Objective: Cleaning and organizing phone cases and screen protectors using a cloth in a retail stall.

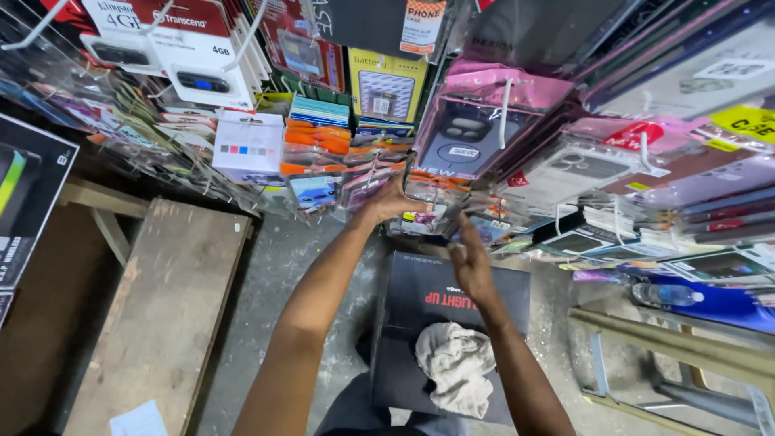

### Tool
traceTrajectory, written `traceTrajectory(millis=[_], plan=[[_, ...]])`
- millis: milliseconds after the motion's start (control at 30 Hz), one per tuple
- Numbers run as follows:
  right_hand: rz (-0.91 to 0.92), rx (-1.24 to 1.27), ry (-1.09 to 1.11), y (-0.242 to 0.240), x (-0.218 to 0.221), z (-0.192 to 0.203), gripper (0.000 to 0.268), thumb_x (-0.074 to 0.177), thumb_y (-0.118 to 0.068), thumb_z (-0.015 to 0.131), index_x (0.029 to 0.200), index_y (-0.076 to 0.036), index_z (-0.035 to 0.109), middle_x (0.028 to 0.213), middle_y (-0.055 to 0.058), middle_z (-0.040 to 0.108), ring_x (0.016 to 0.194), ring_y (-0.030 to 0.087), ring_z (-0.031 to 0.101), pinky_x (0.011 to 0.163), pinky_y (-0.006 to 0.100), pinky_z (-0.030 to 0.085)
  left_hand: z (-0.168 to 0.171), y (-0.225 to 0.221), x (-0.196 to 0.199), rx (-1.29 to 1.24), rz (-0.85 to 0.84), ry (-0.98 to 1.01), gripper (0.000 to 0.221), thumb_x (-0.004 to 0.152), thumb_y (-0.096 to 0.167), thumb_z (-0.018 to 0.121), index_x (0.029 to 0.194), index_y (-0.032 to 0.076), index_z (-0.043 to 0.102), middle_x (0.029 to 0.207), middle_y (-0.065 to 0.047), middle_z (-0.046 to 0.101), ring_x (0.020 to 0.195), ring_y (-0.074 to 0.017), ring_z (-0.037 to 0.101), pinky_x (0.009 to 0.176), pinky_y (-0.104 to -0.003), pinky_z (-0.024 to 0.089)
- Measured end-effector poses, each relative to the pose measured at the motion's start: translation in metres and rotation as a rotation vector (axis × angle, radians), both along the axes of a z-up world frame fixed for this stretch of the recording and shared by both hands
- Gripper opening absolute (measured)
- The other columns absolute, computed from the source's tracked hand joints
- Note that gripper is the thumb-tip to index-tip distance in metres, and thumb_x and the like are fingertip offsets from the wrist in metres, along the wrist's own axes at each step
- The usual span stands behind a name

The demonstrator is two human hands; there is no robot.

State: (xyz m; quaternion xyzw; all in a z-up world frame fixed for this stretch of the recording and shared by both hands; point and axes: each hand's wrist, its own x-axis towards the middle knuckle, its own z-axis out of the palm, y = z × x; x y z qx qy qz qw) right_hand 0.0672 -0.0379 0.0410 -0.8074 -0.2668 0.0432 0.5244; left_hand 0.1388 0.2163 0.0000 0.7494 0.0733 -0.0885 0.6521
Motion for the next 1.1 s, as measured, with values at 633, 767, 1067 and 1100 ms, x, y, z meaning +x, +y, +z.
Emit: traceTrajectory(millis=[633, 767, 1067, 1100], plan=[[-0.252, 0.199, 0.382, 0.022, 0.023, -0.018, 0.070, 0.091, 0.000, 0.066, 0.154, 0.006, 0.035, 0.145, 0.037, 0.047, 0.136, 0.046, 0.045, 0.115, 0.054, 0.039, 0.031, -0.003, -0.002, 0.126, -0.114, 0.071, 0.124, 0.055, 0.037, 0.095, 0.156, -0.001, 0.033, 0.146, -0.027, 0.051, 0.142, -0.0342, 0.045, 0.117, -0.044, 0.035], [-0.208, 0.207, 0.469, 0.017, 0.032, -0.032, 0.077, 0.093, -0.004, 0.067, 0.157, 0.006, 0.027, 0.145, 0.039, 0.046, 0.132, 0.051, 0.048, 0.108, 0.056, 0.045, -0.028, 0.001, 0.013, 0.192, -0.176, 0.148, 0.138, 0.058, 0.049, 0.092, 0.160, -0.004, 0.017, 0.157, -0.031, 0.036, 0.150, -0.0362, 0.031, 0.124, -0.045, 0.026], [-0.100, 0.170, 0.590, 0.011, 0.038, -0.030, 0.099, 0.079, -0.007, 0.082, 0.162, -0.014, 0.028, 0.145, 0.024, 0.052, 0.126, 0.043, 0.059, 0.101, 0.049, 0.053, 0.002, -0.002, -0.003, 0.186, -0.178, 0.102, 0.133, 0.058, 0.045, 0.093, 0.157, -0.007, 0.022, 0.155, -0.033, 0.037, 0.150, -0.0395, 0.030, 0.125, -0.047, 0.024], [-0.100, 0.170, 0.593, 0.016, 0.037, -0.017, 0.099, 0.079, -0.007, 0.082, 0.162, -0.014, 0.028, 0.145, 0.024, 0.052, 0.126, 0.043, 0.059, 0.101, 0.049, 0.053, 0.002, 0.002, -0.005, 0.186, -0.179, 0.104, 0.133, 0.058, 0.045, 0.093, 0.157, -0.007, 0.022, 0.155, -0.033, 0.037, 0.150, -0.0395, 0.030, 0.125, -0.047, 0.024]])
